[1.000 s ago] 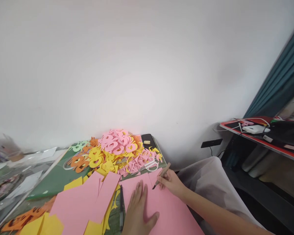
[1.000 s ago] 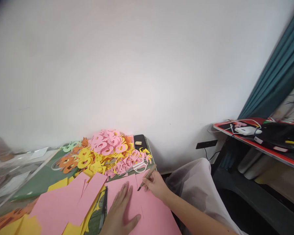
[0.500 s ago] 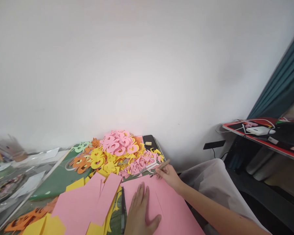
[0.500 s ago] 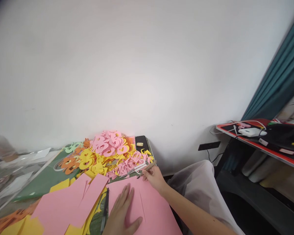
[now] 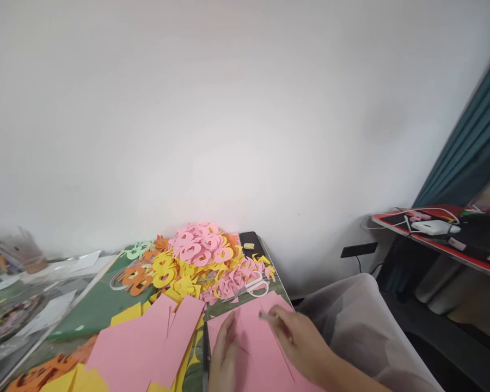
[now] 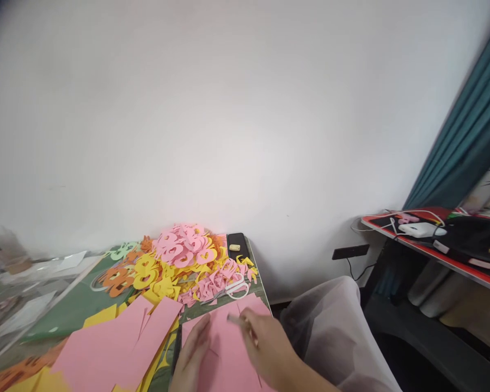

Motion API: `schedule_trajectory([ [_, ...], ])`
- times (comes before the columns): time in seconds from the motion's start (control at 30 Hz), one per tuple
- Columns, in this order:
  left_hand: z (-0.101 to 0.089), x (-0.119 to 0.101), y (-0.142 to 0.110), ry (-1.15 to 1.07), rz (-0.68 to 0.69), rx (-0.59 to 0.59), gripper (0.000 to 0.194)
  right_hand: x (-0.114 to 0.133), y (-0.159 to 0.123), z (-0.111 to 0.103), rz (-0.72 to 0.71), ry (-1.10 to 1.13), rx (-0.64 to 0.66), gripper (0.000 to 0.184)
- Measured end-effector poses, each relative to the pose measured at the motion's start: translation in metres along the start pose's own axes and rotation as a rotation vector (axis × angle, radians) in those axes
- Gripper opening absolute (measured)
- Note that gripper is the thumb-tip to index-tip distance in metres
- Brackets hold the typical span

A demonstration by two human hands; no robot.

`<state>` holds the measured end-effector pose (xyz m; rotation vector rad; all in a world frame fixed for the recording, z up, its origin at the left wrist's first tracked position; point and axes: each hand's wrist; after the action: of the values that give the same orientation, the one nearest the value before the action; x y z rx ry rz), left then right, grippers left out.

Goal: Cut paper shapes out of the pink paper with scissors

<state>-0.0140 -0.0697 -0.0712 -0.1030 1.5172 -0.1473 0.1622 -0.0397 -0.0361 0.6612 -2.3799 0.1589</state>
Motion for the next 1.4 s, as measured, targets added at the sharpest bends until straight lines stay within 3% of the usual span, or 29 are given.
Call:
schedule_trajectory([
  [0.03, -0.004, 0.002, 0.002, -0.047, -0.003, 0.011, 0.044, 0.004, -0.002, 0.008, 0.024, -0.054, 0.1, 0.019],
  [0.13, -0.012, 0.008, 0.007, -0.175, 0.021, 0.03, 0.044, 0.016, -0.002, 0.03, 0.174, -0.215, 0.348, 0.061],
  [0.17, -0.013, 0.01, 0.009, -0.203, 0.023, 0.025, 0.043, 0.019, -0.001, 0.034, 0.255, -0.279, 0.433, 0.067],
  [0.23, -0.014, 0.014, 0.011, -0.232, 0.026, 0.016, 0.042, 0.023, -0.001, 0.04, 0.337, -0.324, 0.477, 0.07],
  [0.37, -0.016, 0.02, 0.016, -0.267, 0.043, 0.017, 0.042, 0.023, -0.005, 0.039, 0.294, -0.32, 0.343, 0.058],
  [0.47, -0.017, 0.018, 0.016, -0.183, 0.053, 0.039, 0.043, 0.017, -0.007, 0.033, 0.255, -0.313, 0.286, 0.036],
  [0.57, -0.016, 0.009, 0.011, 0.09, 0.06, 0.074, 0.042, 0.008, -0.005, 0.021, 0.247, -0.251, 0.178, 0.014],
  [0.73, -0.013, 0.008, 0.005, 0.69, 0.221, 0.201, 0.037, -0.023, 0.002, -0.006, 0.343, -0.081, -0.05, 0.01],
  [0.8, -0.012, 0.014, 0.007, 0.893, 0.32, 0.207, 0.033, -0.039, 0.006, -0.011, 0.41, 0.078, -0.017, 0.011],
  [0.87, -0.011, 0.016, 0.009, 1.039, 0.361, 0.182, 0.03, -0.055, 0.011, -0.012, 0.503, 0.315, 0.134, 0.008],
  [0.93, -0.008, 0.011, 0.01, 1.137, 0.362, 0.157, 0.029, -0.066, 0.018, -0.008, 0.463, 0.461, 0.212, 0.01],
  [1.13, 0.011, -0.018, 0.007, 1.37, 0.238, 0.162, 0.028, -0.077, 0.037, 0.005, 0.37, 0.548, 0.104, 0.017],
  [1.23, 0.023, -0.017, 0.014, 1.511, 0.148, 0.117, 0.042, -0.078, 0.038, 0.009, 0.346, 0.53, 0.079, 0.025],
  [1.4, 0.032, -0.011, 0.029, 1.615, 0.149, 0.087, 0.052, -0.077, 0.034, 0.008, 0.352, 0.523, 0.07, 0.03],
])
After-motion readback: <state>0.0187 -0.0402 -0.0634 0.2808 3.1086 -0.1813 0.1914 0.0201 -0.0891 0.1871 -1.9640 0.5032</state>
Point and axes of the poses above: each hand's wrist, its own y-axis towards the middle knuckle, its own z-axis out of the palm, x = y × z, and after that the axes turned 14 degrees about x, right-handed
